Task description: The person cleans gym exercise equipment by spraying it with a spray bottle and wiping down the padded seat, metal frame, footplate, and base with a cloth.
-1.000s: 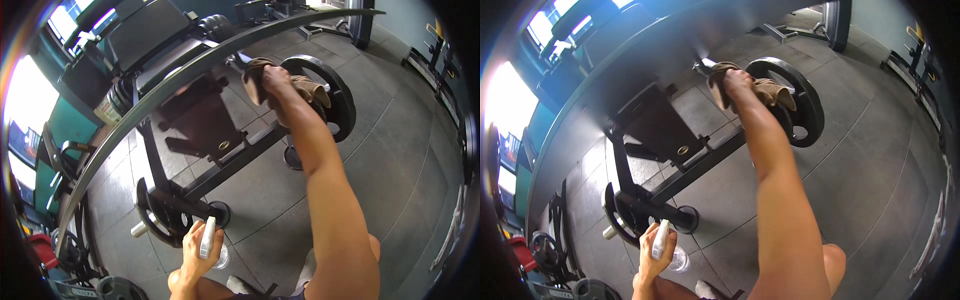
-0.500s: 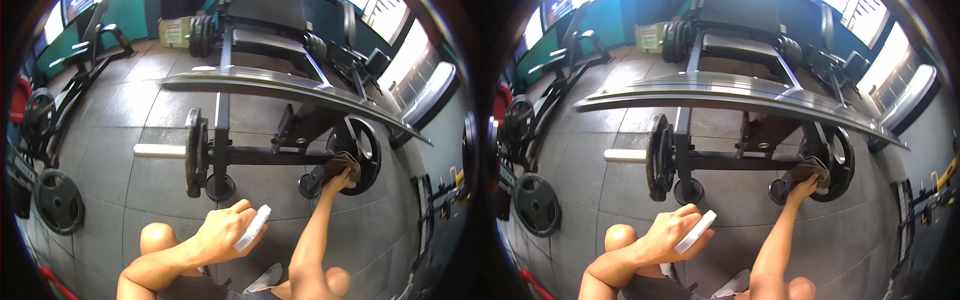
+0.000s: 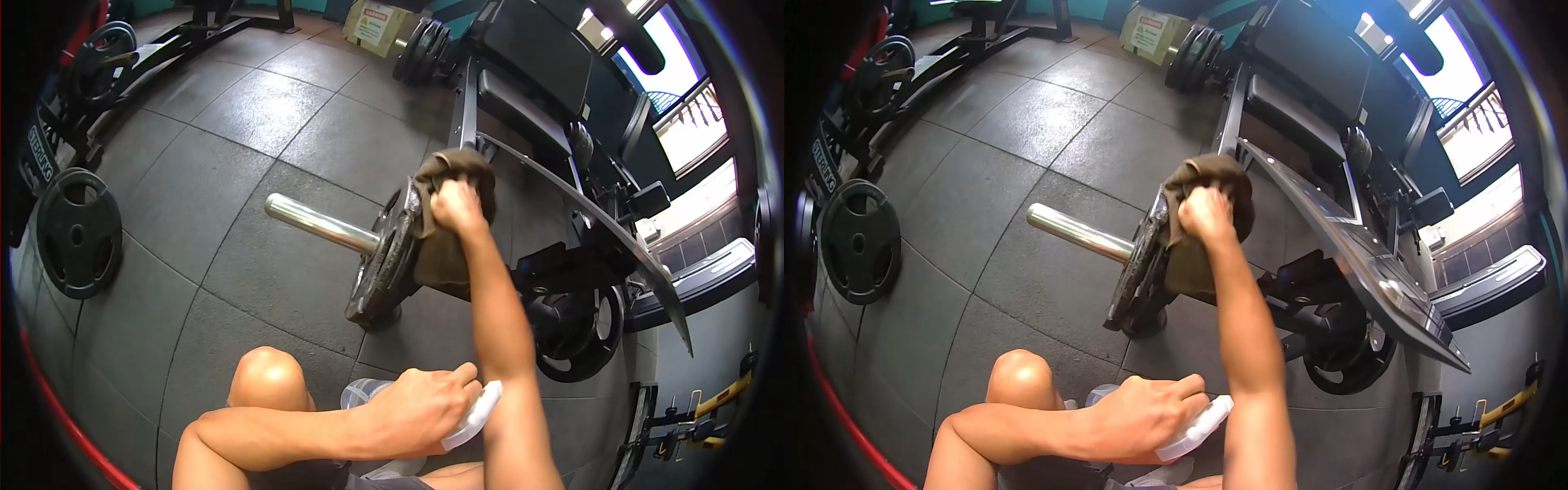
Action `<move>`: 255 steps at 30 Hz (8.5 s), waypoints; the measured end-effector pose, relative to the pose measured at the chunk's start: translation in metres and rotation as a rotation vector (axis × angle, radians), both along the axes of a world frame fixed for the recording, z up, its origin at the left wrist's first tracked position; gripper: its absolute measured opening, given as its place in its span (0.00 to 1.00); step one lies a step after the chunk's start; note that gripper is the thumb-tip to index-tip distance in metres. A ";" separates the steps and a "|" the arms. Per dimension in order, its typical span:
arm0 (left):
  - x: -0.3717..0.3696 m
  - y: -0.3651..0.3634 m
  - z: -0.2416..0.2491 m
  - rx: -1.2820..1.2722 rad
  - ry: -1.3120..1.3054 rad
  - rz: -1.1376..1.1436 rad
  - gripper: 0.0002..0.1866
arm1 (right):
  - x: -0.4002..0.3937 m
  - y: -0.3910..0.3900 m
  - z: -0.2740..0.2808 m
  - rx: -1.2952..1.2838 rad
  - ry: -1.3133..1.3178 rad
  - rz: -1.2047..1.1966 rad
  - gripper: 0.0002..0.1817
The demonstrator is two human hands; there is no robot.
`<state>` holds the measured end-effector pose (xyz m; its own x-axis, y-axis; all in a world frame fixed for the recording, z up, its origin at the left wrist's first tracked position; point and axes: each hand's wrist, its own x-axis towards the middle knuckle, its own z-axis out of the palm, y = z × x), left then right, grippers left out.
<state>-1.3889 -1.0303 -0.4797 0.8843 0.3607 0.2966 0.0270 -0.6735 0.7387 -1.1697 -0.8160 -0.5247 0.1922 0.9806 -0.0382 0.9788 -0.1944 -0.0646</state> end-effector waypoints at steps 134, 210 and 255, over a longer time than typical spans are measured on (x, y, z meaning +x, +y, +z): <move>0.096 -0.056 0.004 -0.013 0.106 0.088 0.08 | 0.328 -0.296 -0.008 0.401 -0.657 -0.250 0.21; 0.203 -0.068 -0.066 -0.065 0.578 -0.051 0.10 | 0.396 -0.435 -0.405 -0.138 0.629 -0.684 0.20; 0.502 -0.085 -0.345 0.215 0.401 0.043 0.22 | 0.365 -0.446 -0.398 1.087 0.985 -1.331 0.22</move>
